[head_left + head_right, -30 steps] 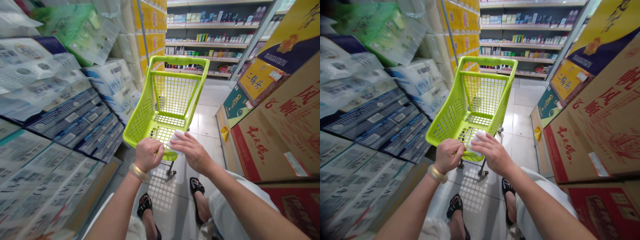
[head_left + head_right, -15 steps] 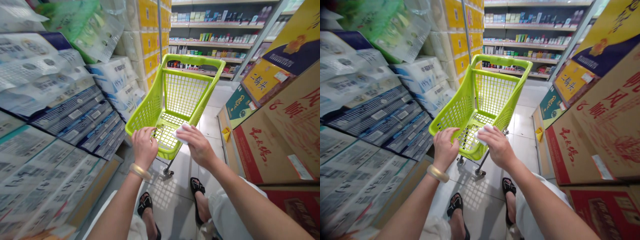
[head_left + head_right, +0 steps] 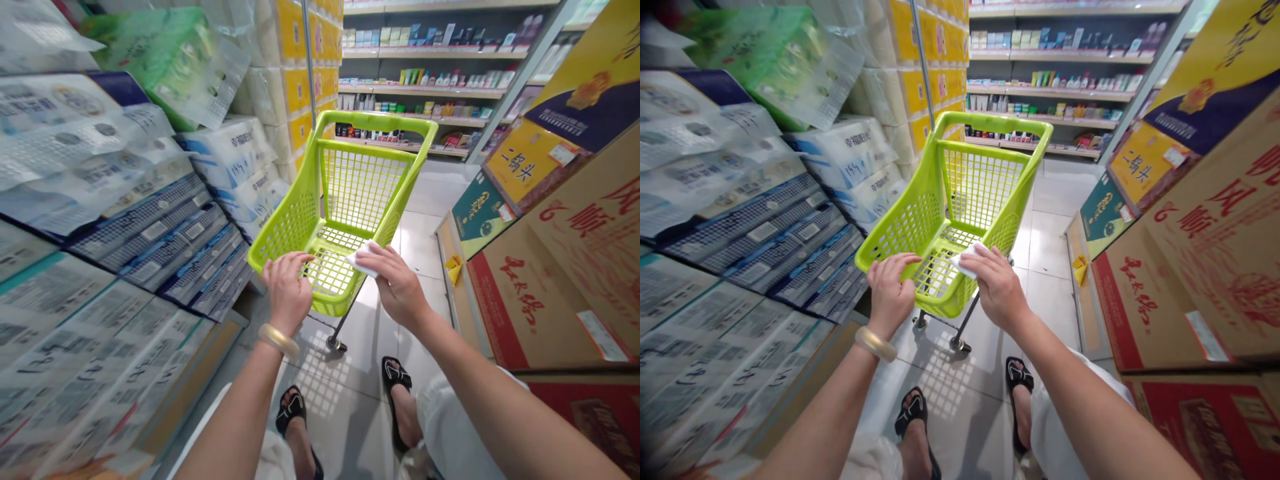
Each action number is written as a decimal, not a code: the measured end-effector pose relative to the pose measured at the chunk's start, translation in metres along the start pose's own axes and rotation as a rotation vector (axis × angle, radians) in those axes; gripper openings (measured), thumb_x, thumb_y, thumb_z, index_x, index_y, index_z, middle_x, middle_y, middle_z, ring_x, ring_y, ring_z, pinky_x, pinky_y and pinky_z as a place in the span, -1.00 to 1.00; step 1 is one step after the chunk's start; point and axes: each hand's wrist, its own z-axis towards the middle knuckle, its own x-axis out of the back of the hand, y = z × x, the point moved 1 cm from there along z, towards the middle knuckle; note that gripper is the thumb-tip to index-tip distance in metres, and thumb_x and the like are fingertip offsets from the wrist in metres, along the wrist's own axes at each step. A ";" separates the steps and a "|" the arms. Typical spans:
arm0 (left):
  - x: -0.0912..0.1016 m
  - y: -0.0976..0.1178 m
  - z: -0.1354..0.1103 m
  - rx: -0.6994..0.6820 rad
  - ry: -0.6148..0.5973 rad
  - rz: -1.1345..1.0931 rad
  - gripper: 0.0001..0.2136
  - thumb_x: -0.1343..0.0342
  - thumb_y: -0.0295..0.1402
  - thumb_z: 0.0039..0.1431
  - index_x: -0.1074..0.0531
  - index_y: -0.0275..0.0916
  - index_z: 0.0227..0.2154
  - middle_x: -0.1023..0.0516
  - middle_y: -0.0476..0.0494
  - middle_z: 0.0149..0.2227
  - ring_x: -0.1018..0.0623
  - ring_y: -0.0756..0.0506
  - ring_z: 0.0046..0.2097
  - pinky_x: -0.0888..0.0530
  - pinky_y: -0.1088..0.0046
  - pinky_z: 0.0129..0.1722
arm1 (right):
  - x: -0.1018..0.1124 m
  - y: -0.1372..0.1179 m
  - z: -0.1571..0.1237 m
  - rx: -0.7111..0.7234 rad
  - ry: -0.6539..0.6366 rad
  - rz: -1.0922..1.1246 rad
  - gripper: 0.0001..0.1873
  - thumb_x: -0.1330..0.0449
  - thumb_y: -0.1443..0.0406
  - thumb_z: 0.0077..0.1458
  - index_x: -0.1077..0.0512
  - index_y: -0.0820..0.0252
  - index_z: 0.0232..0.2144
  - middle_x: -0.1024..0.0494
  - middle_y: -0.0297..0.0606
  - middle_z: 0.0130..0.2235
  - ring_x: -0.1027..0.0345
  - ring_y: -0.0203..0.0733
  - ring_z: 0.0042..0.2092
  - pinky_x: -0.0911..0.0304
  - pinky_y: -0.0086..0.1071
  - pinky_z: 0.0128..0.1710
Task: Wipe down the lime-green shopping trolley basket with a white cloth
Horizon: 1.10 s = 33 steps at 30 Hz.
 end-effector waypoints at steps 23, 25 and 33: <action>0.006 -0.001 -0.002 -0.046 -0.050 -0.044 -0.68 0.10 -0.56 -0.02 -0.47 -0.10 -0.31 -0.62 -0.02 -0.16 -0.48 -0.17 -0.02 -0.11 0.09 0.17 | -0.007 -0.009 -0.001 0.108 -0.065 0.028 -0.61 0.02 0.44 0.26 -0.46 0.03 0.01 -0.60 -0.29 0.01 -0.36 -0.20 0.19 -0.12 -0.07 0.30; 0.006 -0.001 -0.003 -0.041 -0.054 -0.053 -0.70 0.10 -0.56 -0.03 -0.46 -0.10 -0.35 -0.63 -0.01 -0.20 -0.48 -0.16 -0.03 -0.12 0.10 0.16 | -0.001 0.000 0.002 0.037 0.011 0.016 -0.59 0.02 0.44 0.26 -0.45 0.03 0.02 -0.60 -0.26 0.02 -0.34 -0.16 0.20 -0.13 -0.03 0.29; 0.012 -0.003 -0.007 -0.054 -0.052 -0.091 -0.76 0.09 -0.56 -0.03 -0.42 -0.11 -0.45 -0.64 0.01 -0.25 -0.49 -0.16 -0.07 -0.16 0.12 0.12 | -0.015 -0.032 -0.009 0.240 -0.167 0.067 -0.58 0.02 0.46 0.24 -0.46 0.02 0.01 -0.61 -0.31 0.00 -0.35 -0.24 0.19 -0.05 -0.14 0.33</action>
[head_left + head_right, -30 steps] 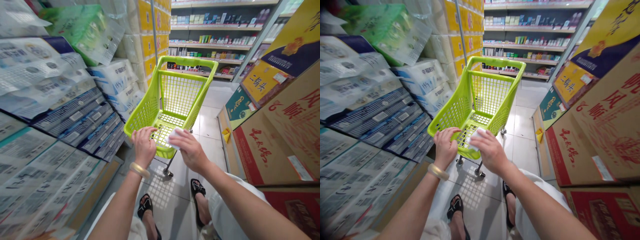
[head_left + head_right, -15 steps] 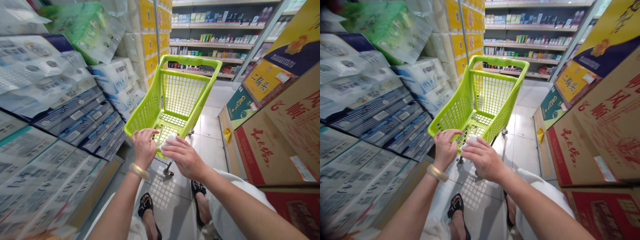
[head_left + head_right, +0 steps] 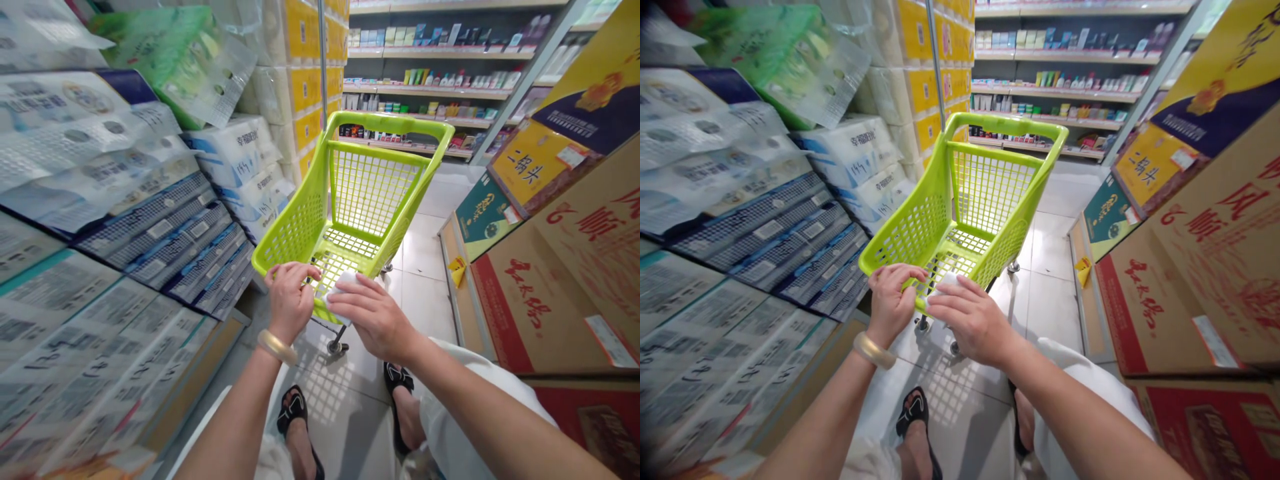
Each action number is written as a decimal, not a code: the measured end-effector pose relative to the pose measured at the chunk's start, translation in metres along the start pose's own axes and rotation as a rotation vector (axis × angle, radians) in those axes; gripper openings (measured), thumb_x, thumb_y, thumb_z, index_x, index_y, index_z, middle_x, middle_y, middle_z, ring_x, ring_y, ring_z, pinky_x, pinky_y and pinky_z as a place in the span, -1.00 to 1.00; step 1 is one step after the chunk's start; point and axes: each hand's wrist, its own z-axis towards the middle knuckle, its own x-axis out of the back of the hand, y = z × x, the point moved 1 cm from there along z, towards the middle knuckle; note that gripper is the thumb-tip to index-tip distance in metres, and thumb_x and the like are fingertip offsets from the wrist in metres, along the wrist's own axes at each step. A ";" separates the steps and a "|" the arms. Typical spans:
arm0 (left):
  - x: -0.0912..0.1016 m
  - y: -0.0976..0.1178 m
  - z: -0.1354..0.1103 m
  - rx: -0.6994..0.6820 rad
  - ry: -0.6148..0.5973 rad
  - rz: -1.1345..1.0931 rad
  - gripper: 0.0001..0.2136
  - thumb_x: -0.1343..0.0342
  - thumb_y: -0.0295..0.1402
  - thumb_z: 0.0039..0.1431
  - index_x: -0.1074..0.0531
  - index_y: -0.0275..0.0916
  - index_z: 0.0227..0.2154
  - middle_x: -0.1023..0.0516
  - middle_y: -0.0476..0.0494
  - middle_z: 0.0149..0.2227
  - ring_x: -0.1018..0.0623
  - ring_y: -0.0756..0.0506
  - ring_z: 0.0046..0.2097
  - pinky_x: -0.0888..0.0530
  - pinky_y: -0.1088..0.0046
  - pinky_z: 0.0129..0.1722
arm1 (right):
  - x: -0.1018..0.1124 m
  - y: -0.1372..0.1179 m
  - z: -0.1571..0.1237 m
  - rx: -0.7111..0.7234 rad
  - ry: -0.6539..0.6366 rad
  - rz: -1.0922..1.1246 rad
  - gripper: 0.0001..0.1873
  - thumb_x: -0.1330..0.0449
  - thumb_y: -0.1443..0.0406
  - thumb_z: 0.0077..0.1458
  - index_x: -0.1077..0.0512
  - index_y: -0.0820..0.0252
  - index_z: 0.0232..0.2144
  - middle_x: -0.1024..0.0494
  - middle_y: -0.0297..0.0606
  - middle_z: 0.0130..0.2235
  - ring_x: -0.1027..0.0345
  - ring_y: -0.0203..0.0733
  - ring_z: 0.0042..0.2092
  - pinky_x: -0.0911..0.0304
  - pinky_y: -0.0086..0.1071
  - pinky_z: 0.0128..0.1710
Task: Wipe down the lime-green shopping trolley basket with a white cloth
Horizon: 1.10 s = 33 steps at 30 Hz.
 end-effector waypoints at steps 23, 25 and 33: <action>0.020 -0.030 -0.004 -0.057 -0.039 -0.049 -0.81 0.10 -0.51 -0.01 -0.39 -0.14 -0.51 -0.62 0.04 -0.39 -0.50 -0.12 -0.16 -0.18 0.17 0.07 | 0.011 0.014 0.000 -0.139 0.208 -0.081 -0.62 0.02 0.45 0.27 -0.47 0.08 0.00 -0.60 -0.24 0.01 -0.35 -0.18 0.20 -0.11 -0.11 0.30; 0.023 -0.032 -0.004 -0.074 -0.070 -0.046 -0.80 0.11 -0.51 -0.01 -0.39 -0.14 -0.51 -0.62 0.04 -0.38 -0.50 -0.12 -0.15 -0.19 0.16 0.07 | 0.003 -0.002 -0.001 -0.026 0.098 -0.047 -0.62 0.01 0.46 0.25 -0.46 0.10 -0.01 -0.59 -0.27 0.03 -0.33 -0.21 0.21 -0.08 -0.16 0.32; 0.023 -0.041 0.001 -0.141 -0.060 0.040 -0.70 0.14 -0.51 -0.01 -0.50 -0.16 -0.37 -0.60 -0.09 -0.30 -0.48 -0.16 -0.12 -0.29 0.16 0.05 | 0.014 0.017 -0.002 -0.192 0.248 -0.160 -0.60 0.03 0.47 0.26 -0.45 0.08 0.02 -0.60 -0.23 0.02 -0.34 -0.18 0.20 -0.10 -0.09 0.31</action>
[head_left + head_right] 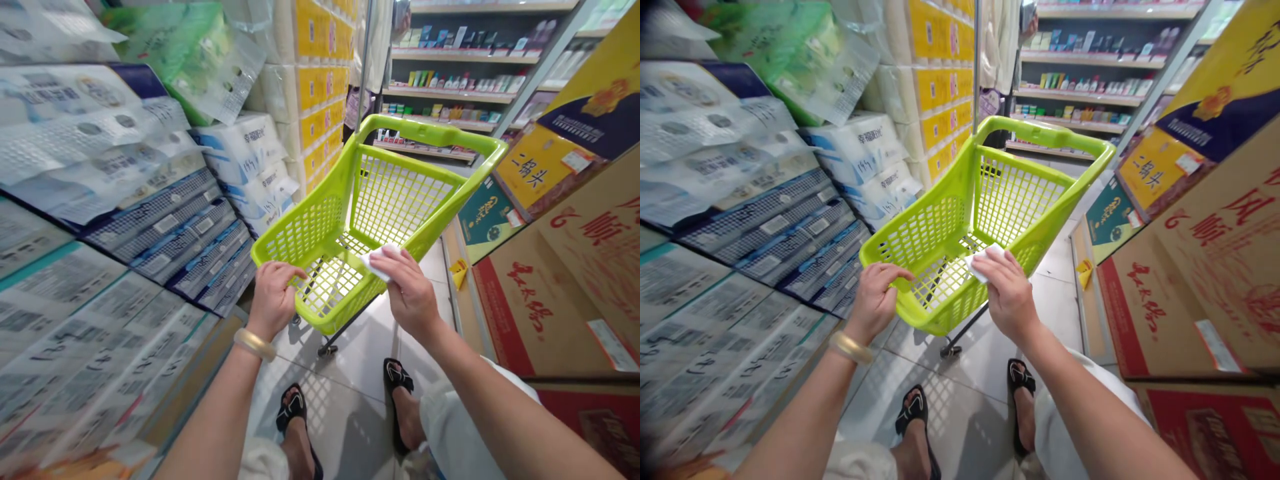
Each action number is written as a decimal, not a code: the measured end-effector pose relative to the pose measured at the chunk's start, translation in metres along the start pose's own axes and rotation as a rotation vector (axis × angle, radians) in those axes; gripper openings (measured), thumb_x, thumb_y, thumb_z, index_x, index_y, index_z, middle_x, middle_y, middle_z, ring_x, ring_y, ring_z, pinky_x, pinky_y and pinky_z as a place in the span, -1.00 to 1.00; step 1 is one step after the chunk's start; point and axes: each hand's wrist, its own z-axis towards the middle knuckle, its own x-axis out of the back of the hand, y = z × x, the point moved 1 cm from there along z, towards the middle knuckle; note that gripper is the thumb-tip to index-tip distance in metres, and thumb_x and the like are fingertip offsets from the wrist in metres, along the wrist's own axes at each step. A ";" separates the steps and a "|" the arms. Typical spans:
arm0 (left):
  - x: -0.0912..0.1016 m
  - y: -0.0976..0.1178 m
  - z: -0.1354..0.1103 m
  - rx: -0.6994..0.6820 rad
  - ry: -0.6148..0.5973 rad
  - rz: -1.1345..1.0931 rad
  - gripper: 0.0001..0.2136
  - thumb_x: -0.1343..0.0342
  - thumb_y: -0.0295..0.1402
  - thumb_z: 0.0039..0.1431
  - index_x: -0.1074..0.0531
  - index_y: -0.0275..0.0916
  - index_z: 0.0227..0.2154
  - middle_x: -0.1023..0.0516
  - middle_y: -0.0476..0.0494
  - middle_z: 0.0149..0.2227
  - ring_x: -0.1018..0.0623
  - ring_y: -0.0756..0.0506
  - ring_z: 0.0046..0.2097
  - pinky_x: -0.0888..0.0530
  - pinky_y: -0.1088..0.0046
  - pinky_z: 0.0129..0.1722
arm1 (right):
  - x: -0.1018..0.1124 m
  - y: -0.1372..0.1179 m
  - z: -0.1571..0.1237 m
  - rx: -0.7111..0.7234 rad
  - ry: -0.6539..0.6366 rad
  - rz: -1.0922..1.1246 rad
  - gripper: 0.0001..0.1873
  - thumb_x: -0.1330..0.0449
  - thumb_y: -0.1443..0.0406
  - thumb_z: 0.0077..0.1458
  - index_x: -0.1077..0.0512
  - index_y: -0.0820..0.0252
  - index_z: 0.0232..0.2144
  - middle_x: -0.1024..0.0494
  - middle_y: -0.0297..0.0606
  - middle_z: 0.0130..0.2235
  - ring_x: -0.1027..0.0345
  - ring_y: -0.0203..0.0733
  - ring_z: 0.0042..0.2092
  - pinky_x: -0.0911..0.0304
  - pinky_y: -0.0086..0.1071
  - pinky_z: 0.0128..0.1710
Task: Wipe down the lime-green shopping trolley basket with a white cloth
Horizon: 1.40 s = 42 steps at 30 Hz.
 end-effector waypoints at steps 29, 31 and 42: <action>-0.025 0.017 0.016 0.047 -0.010 0.073 -0.73 0.13 -0.55 -0.08 -0.46 -0.18 -0.45 -0.56 -0.13 -0.39 -0.48 -0.17 -0.24 -0.38 0.21 -0.11 | 0.009 -0.008 -0.011 -0.047 0.002 -0.032 -0.57 0.03 0.47 0.23 -0.46 0.08 0.03 -0.58 -0.23 0.05 -0.31 -0.16 0.22 -0.08 -0.07 0.32; -0.025 0.018 0.017 0.032 -0.006 0.065 -0.72 0.13 -0.55 -0.07 -0.46 -0.17 -0.45 -0.57 -0.11 -0.37 -0.49 -0.16 -0.23 -0.38 0.21 -0.08 | 0.001 -0.025 -0.015 0.141 -0.142 0.038 -0.57 0.03 0.46 0.23 -0.45 0.07 0.04 -0.58 -0.29 0.06 -0.31 -0.22 0.22 -0.07 -0.15 0.33; -0.026 0.019 0.022 0.023 -0.051 0.040 -0.70 0.14 -0.55 -0.04 -0.49 -0.14 -0.45 -0.62 -0.06 -0.35 -0.52 -0.15 -0.19 -0.30 0.12 0.11 | 0.010 -0.008 -0.011 -0.022 -0.050 0.012 -0.59 0.02 0.46 0.23 -0.45 0.07 0.02 -0.57 -0.24 0.06 -0.33 -0.16 0.21 -0.07 -0.06 0.32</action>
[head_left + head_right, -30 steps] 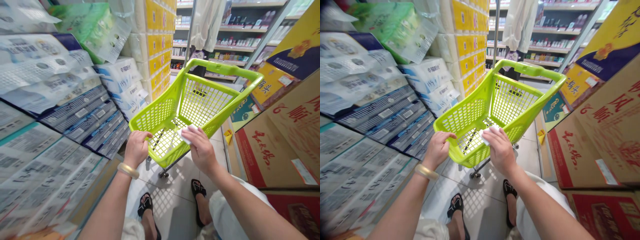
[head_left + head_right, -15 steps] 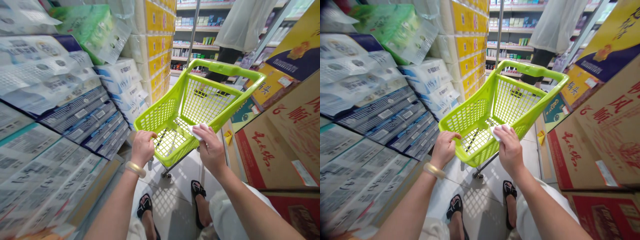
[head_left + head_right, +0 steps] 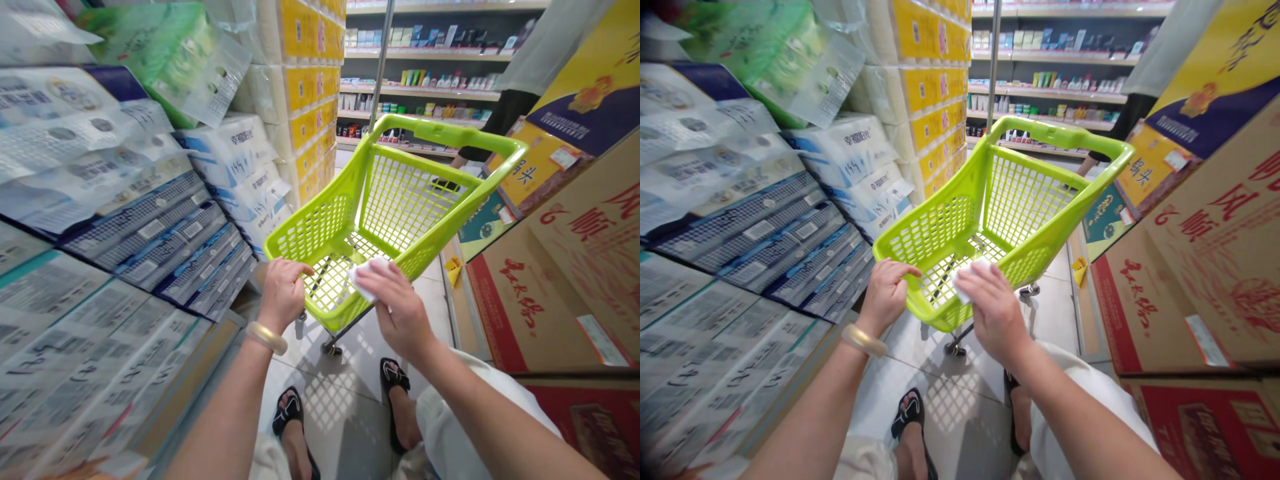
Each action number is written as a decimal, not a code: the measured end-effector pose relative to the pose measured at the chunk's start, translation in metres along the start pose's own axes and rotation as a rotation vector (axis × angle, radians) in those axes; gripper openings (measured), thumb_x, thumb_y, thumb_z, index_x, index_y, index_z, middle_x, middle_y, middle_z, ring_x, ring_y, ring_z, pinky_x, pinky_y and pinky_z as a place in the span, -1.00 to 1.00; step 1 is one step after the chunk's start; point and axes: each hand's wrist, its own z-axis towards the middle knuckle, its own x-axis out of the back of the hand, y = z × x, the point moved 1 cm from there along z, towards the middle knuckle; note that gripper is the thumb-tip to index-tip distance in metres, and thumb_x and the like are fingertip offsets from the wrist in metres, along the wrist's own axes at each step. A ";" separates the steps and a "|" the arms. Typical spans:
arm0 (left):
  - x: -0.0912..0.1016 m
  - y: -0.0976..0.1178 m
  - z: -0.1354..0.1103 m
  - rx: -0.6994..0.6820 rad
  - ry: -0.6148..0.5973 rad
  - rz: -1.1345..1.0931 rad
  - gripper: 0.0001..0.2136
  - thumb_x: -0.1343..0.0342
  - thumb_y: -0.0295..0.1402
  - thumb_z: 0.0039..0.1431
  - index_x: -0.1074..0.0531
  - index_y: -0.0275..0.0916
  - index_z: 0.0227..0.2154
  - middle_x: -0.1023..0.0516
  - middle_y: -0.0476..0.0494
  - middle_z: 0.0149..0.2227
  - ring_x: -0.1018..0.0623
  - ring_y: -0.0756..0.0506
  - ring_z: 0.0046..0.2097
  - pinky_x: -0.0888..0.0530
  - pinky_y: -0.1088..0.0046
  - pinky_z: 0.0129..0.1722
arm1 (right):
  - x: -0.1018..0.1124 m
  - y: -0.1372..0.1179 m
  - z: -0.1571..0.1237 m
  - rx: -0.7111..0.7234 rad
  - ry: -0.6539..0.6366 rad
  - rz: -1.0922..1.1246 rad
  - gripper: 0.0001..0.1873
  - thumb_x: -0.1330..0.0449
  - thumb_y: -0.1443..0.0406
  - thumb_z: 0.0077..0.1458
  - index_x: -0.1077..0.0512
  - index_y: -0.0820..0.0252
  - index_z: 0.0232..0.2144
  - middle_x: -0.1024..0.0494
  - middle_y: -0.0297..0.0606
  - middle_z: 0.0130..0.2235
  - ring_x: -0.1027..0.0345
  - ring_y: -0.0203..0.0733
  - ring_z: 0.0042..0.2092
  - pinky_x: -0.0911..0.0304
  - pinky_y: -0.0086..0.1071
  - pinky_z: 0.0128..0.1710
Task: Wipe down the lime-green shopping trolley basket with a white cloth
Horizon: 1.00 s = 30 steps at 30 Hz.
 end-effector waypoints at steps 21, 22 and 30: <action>-0.001 -0.003 0.001 -0.001 0.011 0.003 -0.71 0.14 -0.54 -0.02 -0.48 -0.15 -0.45 -0.62 -0.07 -0.36 -0.52 -0.15 -0.19 -0.31 0.12 0.13 | 0.005 0.008 0.002 0.009 -0.025 -0.008 -0.57 0.03 0.46 0.24 -0.45 0.05 0.04 -0.57 -0.26 0.06 -0.31 -0.17 0.23 -0.08 -0.06 0.32; -0.001 -0.003 0.001 0.000 0.011 0.000 -0.71 0.14 -0.54 -0.01 -0.48 -0.15 -0.45 -0.61 -0.07 -0.36 -0.52 -0.15 -0.20 -0.31 0.12 0.12 | 0.008 0.014 0.003 -0.048 0.034 -0.026 -0.56 0.02 0.46 0.24 -0.46 0.03 0.04 -0.57 -0.24 0.05 -0.32 -0.14 0.22 -0.08 -0.02 0.31; -0.002 -0.003 0.001 0.001 0.022 0.005 -0.71 0.14 -0.53 -0.03 -0.49 -0.16 -0.45 -0.62 -0.07 -0.35 -0.53 -0.15 -0.18 -0.31 0.13 0.12 | -0.007 -0.017 -0.006 0.227 -0.155 0.073 -0.59 0.03 0.46 0.24 -0.45 0.08 0.02 -0.56 -0.31 0.08 -0.27 -0.24 0.25 -0.06 -0.17 0.34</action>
